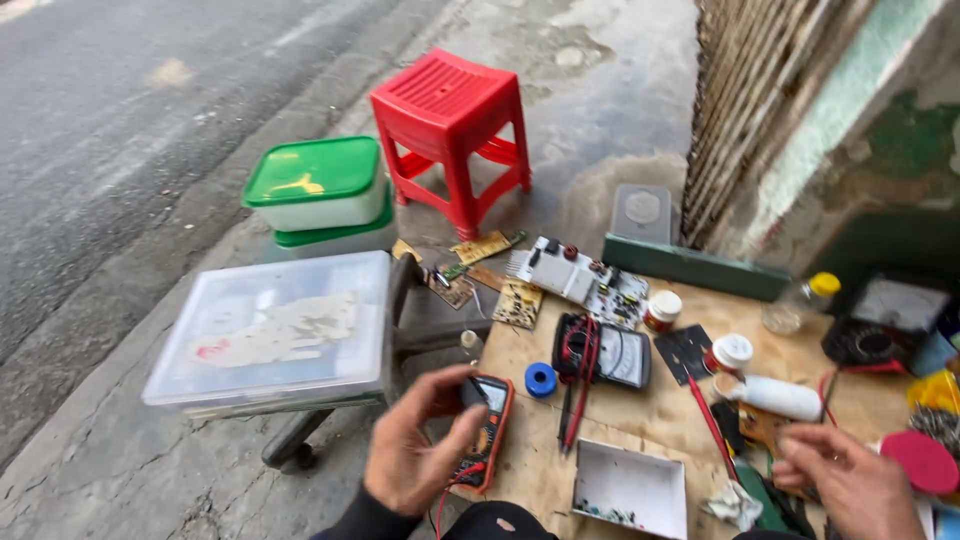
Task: Organizing and testing electronic components and tools on a workbench in preparation for repair work.
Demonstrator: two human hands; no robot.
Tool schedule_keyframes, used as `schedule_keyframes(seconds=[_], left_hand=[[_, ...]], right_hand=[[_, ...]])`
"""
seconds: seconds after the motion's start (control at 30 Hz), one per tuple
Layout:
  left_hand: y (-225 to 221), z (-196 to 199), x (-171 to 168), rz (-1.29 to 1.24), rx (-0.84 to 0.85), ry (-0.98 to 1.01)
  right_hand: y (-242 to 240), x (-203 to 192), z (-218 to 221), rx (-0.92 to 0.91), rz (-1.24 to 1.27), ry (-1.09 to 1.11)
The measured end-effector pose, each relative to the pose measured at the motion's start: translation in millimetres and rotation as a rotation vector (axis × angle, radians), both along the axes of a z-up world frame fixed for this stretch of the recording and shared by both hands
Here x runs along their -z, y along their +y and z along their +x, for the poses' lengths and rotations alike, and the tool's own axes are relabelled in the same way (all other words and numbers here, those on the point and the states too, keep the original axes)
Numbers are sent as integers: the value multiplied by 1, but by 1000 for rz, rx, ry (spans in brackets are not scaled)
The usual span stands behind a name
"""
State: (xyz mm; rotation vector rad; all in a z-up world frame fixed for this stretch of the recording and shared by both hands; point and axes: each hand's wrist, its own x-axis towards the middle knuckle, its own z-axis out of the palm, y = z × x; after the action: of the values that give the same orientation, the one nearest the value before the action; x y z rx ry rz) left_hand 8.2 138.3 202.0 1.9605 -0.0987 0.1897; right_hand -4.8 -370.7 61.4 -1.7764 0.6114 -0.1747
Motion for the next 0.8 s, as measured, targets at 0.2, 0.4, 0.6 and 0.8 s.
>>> schedule_keyframes(seconds=[0.2, 0.4, 0.6, 0.8], left_hand=[[99, 35, -92, -145, -490, -35], [236, 178, -70, -530, -532, -161], [272, 263, -39, -596, -526, 18], [267, 294, -22, -736, -453, -44]], right_hand=[[188, -190, 90, -391, -46, 60], [371, -246, 189, -747, -39, -165], [480, -213, 315, -676, 138, -198], [539, -196, 350, -727, 34, -159]])
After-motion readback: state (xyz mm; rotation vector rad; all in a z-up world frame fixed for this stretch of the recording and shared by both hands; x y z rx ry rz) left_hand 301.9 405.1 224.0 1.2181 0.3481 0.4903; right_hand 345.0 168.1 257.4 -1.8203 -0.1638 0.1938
